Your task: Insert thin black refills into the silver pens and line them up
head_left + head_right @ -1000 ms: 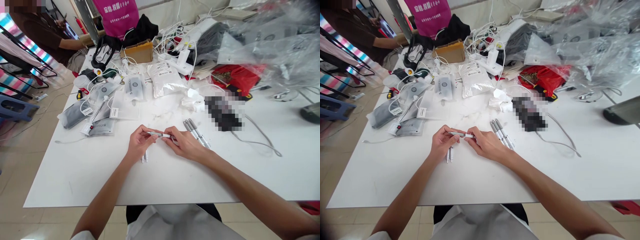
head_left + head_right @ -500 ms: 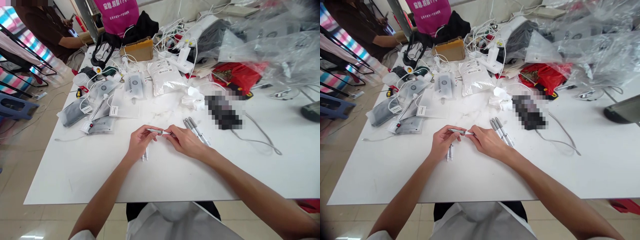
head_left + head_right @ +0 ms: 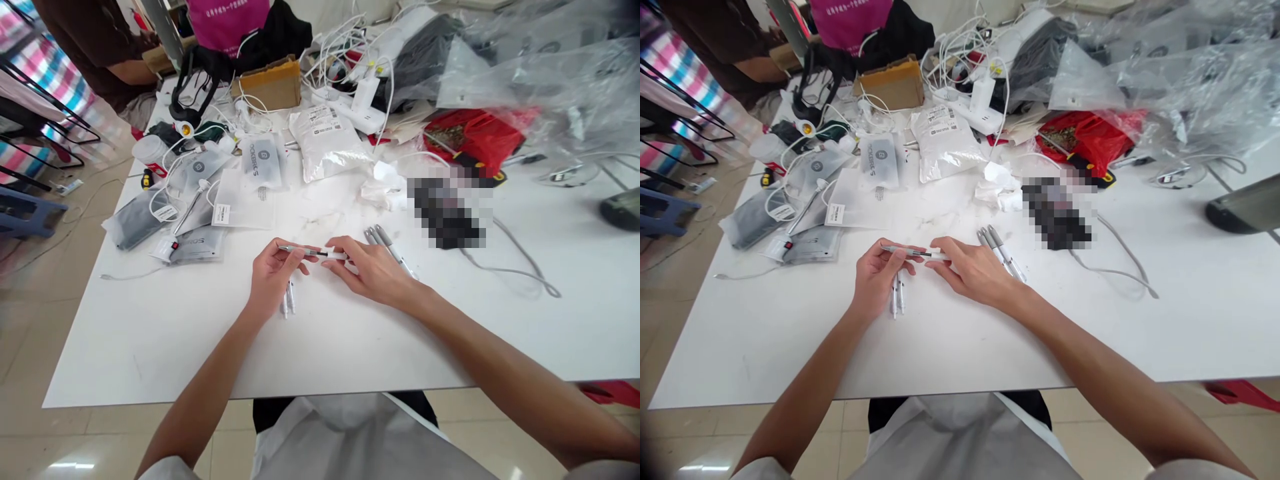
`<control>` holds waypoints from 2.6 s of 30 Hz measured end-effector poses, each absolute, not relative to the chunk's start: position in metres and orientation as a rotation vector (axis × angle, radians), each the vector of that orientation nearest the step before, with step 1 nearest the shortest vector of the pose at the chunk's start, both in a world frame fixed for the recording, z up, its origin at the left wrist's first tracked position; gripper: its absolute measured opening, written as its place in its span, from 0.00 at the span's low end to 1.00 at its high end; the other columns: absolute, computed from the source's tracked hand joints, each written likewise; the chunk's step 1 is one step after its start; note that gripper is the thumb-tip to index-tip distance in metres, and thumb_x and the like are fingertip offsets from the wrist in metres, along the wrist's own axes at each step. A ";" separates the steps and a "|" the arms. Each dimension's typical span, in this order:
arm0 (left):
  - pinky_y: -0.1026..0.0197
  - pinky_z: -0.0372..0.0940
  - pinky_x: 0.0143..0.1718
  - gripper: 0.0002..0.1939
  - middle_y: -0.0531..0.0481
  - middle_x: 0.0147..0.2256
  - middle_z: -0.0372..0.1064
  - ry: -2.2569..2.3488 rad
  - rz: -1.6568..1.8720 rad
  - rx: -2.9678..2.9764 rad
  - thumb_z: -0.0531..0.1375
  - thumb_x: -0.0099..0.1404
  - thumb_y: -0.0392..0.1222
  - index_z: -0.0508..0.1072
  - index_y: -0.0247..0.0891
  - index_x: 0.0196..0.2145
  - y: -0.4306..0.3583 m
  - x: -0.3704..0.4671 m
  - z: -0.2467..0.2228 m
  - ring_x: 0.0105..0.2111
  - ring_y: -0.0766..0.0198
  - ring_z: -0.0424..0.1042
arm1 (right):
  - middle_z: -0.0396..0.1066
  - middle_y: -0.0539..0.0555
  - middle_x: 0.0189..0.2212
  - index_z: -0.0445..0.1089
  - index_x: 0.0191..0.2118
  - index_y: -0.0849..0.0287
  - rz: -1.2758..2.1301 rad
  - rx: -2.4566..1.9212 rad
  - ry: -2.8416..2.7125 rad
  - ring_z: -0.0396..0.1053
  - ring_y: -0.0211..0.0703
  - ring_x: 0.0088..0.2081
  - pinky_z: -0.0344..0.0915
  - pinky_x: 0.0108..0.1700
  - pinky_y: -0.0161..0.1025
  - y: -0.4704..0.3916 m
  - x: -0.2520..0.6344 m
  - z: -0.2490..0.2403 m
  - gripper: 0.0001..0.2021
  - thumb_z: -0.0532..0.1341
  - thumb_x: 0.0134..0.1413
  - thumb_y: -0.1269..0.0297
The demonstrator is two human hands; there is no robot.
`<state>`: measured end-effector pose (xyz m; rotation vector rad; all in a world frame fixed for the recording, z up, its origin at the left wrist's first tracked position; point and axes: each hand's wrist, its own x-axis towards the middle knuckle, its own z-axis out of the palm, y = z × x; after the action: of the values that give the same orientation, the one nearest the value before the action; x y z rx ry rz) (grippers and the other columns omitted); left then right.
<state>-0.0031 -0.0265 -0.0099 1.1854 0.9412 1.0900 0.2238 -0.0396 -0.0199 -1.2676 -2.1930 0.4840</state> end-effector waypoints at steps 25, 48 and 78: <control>0.59 0.75 0.41 0.16 0.40 0.48 0.83 0.912 1.109 1.151 0.69 0.72 0.54 0.76 0.38 0.44 -0.022 -0.007 -0.009 0.45 0.56 0.83 | 0.78 0.53 0.36 0.76 0.59 0.52 0.216 -1.221 -2.202 0.68 0.37 0.28 0.56 0.30 0.38 -0.033 0.230 -0.019 0.16 0.54 0.78 0.60; 0.51 0.77 0.53 0.17 0.41 0.46 0.83 0.934 1.098 1.169 0.70 0.70 0.55 0.77 0.39 0.45 -0.025 -0.006 -0.006 0.44 0.56 0.84 | 0.80 0.56 0.41 0.68 0.59 0.56 0.300 -1.164 -2.163 0.77 0.43 0.34 0.62 0.31 0.38 -0.037 0.227 -0.023 0.14 0.59 0.75 0.58; 0.52 0.78 0.43 0.17 0.45 0.36 0.82 0.892 0.867 1.126 0.77 0.60 0.52 0.84 0.38 0.41 -0.040 0.004 -0.014 0.34 0.58 0.81 | 0.82 0.55 0.47 0.66 0.64 0.46 1.257 -0.848 -1.400 0.84 0.51 0.47 0.83 0.47 0.52 -0.044 0.216 -0.002 0.26 0.72 0.64 0.53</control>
<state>0.0045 -0.0401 -0.0139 1.1260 0.8920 0.8668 0.2162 -0.0444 -0.0024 -0.8485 -1.3999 1.2566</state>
